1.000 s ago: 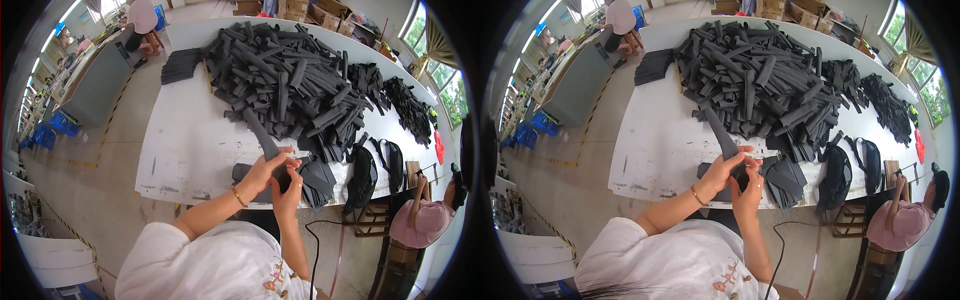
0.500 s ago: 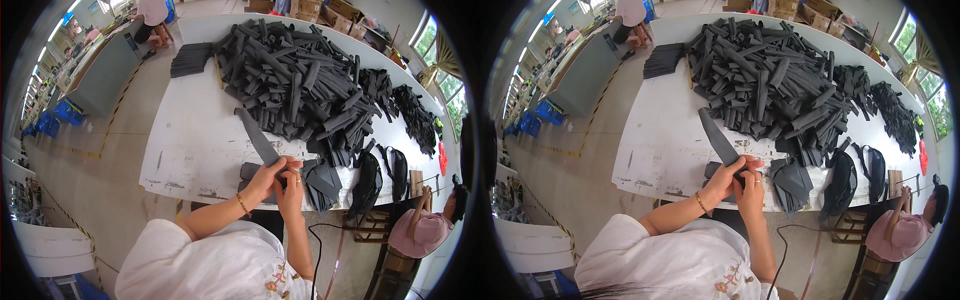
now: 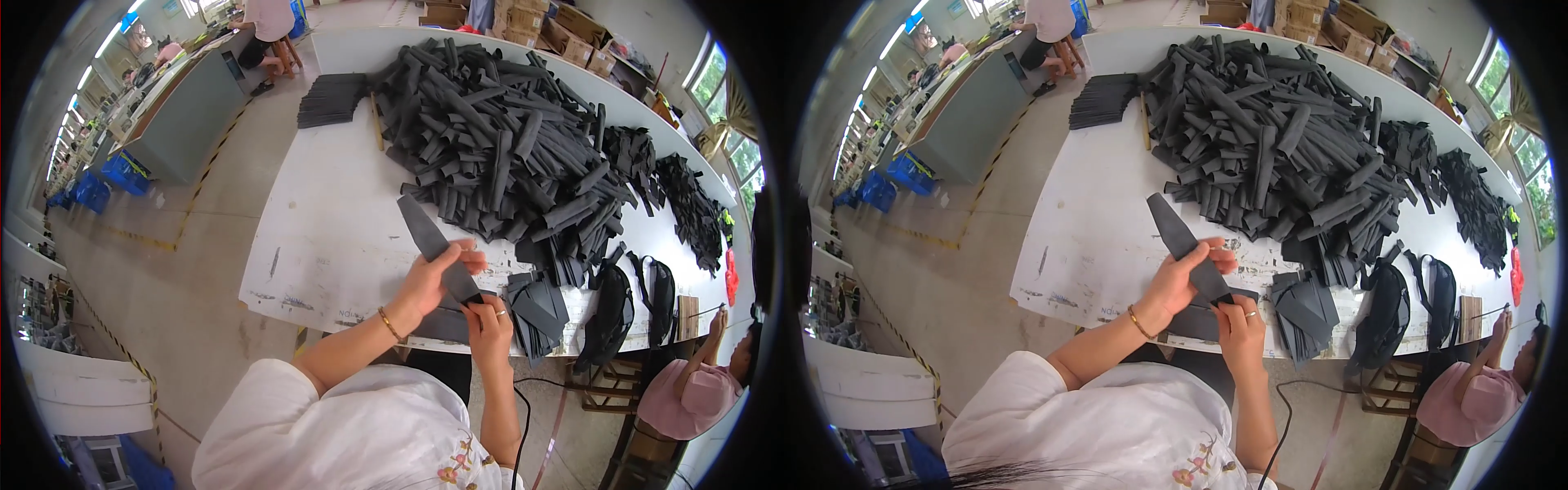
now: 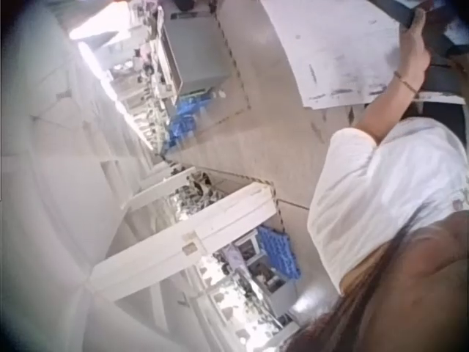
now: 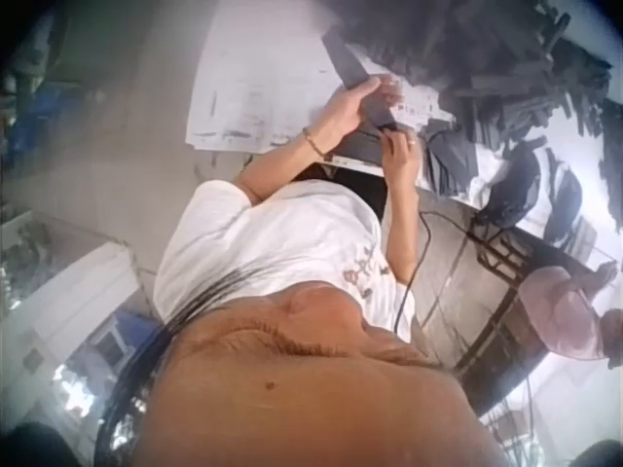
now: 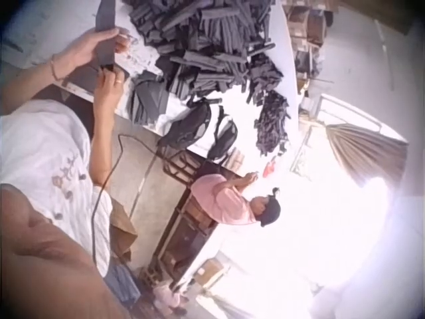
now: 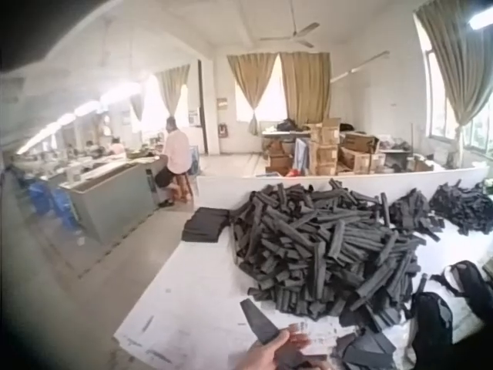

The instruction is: Assembling grey foam strips into black protective sleeves at a workbench.

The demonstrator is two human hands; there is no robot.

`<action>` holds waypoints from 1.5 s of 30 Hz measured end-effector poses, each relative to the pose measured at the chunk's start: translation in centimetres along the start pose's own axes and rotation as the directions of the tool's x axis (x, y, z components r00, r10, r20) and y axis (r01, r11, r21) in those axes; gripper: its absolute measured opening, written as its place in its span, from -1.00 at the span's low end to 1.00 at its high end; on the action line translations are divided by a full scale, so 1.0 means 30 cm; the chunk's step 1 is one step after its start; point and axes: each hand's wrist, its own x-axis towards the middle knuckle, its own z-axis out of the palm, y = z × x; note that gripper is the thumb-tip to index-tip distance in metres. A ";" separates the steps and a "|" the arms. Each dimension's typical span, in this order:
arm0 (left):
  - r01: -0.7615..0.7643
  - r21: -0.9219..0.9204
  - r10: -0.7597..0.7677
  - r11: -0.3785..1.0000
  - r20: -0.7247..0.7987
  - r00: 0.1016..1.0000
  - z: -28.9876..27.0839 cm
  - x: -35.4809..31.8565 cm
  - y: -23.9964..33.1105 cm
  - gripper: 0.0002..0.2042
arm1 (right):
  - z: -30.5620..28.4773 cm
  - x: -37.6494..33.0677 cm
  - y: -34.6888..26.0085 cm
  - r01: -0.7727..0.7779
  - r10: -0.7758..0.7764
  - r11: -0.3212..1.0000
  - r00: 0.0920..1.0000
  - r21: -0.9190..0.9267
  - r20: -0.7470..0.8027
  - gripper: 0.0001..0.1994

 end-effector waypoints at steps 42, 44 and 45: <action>-0.130 -0.035 0.128 0.991 -0.067 0.990 -0.077 -0.030 -0.005 -0.66 | -0.027 0.009 -0.019 -0.231 0.405 0.824 0.879 0.517 -0.253 -0.93; -0.102 0.050 0.109 0.993 -0.149 0.983 -0.105 -0.037 0.018 -0.75 | -0.044 0.013 -0.029 -0.224 0.369 0.852 0.898 0.474 -0.240 -0.93; -0.102 0.048 0.108 0.994 -0.157 0.982 -0.110 -0.047 0.015 -0.75 | -0.051 0.012 -0.031 -0.209 0.330 0.878 0.915 0.430 -0.230 -0.93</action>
